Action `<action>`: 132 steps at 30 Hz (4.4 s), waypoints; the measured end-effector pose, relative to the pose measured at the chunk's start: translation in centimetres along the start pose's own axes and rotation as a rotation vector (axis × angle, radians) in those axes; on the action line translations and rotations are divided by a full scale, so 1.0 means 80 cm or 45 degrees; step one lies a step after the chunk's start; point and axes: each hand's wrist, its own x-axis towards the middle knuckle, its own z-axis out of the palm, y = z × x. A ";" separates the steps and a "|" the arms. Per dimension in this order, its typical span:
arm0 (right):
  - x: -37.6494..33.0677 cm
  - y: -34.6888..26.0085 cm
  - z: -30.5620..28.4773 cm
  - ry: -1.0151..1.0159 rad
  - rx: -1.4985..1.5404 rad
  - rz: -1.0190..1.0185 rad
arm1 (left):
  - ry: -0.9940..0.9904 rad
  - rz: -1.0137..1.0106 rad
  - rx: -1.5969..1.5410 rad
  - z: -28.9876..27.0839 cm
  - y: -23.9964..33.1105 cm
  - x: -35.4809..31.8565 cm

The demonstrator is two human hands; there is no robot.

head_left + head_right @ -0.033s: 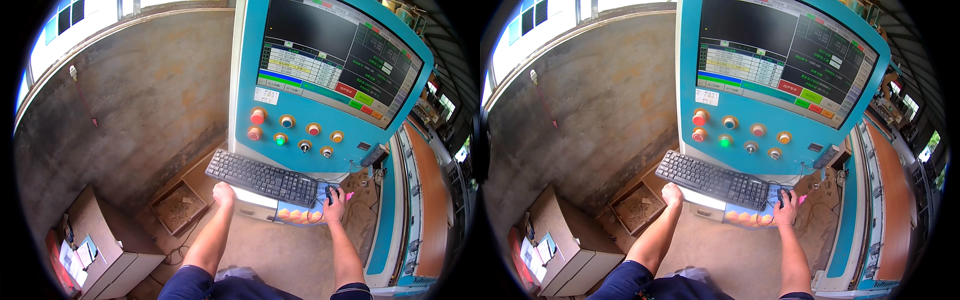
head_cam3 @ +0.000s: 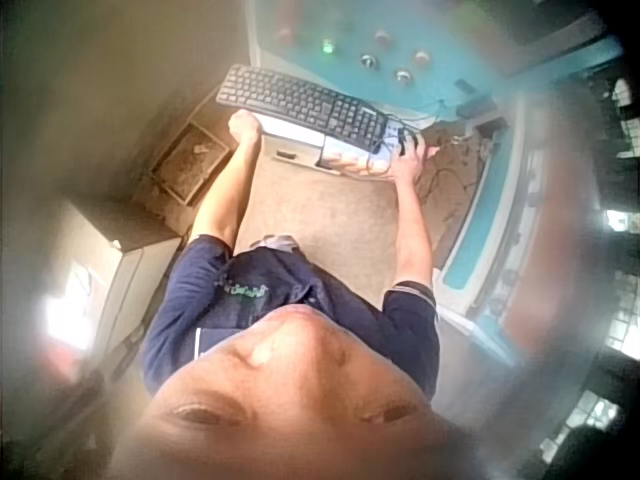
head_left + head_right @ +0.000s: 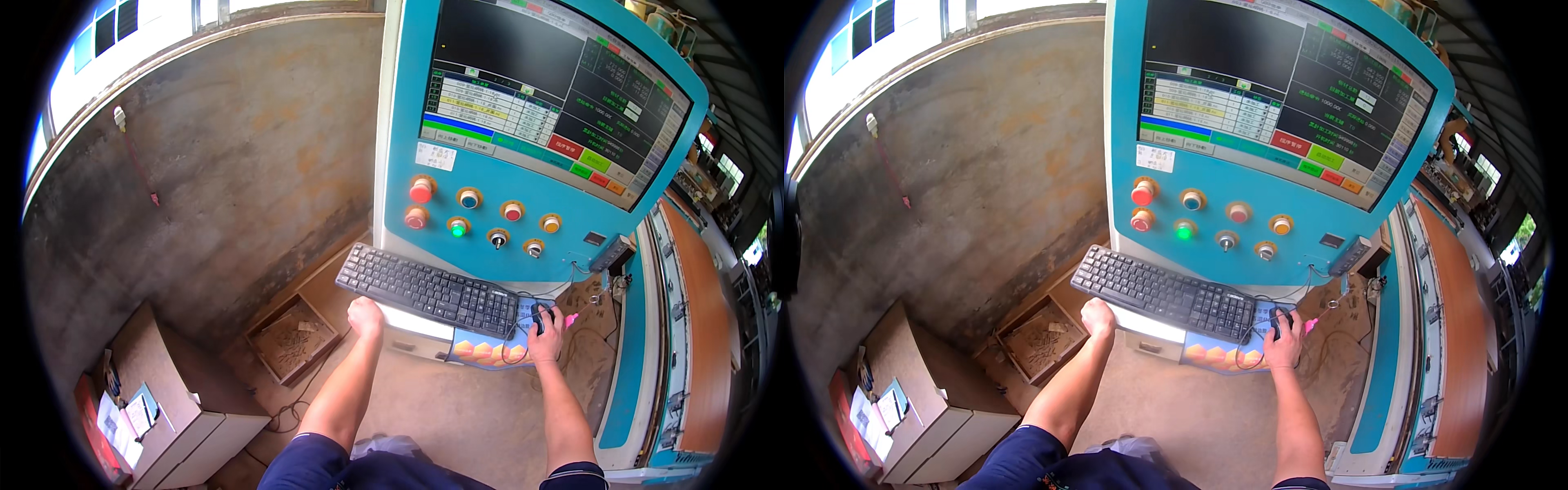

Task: The person lifts a large wooden board and places it onto a CNC machine table. They then walk to the control panel and use a keyboard and mouse to input commands and configure the machine settings.

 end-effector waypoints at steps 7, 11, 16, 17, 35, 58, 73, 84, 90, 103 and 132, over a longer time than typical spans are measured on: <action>0.000 0.002 0.001 0.009 -0.030 -0.016 | -0.002 0.011 -0.004 -0.007 0.011 -0.010; 0.001 0.001 0.002 0.009 0.005 -0.021 | -0.025 0.024 0.026 -0.003 0.004 -0.002; 0.001 0.001 0.001 0.007 0.000 0.000 | -0.001 0.006 -0.003 -0.007 0.012 -0.010; 0.001 0.000 0.000 0.003 -0.001 0.006 | 0.000 0.002 -0.008 -0.007 0.013 -0.011; 0.000 0.004 0.002 0.008 -0.030 0.010 | -0.042 0.072 0.022 -0.001 -0.005 0.001; -0.002 0.009 0.002 0.003 0.006 0.026 | -0.755 1.744 0.086 -0.034 -0.002 -0.198; 0.000 0.006 0.004 -0.023 -0.007 0.072 | -0.952 2.049 0.371 0.070 0.058 -0.214; 0.002 0.004 -0.001 0.009 0.004 0.048 | -1.071 2.211 0.234 0.069 0.077 -0.247; 0.002 0.005 0.000 0.007 0.023 0.026 | -1.072 2.039 0.236 0.072 0.072 -0.250; 0.002 0.004 0.001 0.028 0.015 0.007 | -0.856 2.024 0.234 0.063 0.055 -0.236; 0.000 0.007 0.003 0.021 0.024 0.033 | -0.915 2.091 0.223 0.063 0.062 -0.237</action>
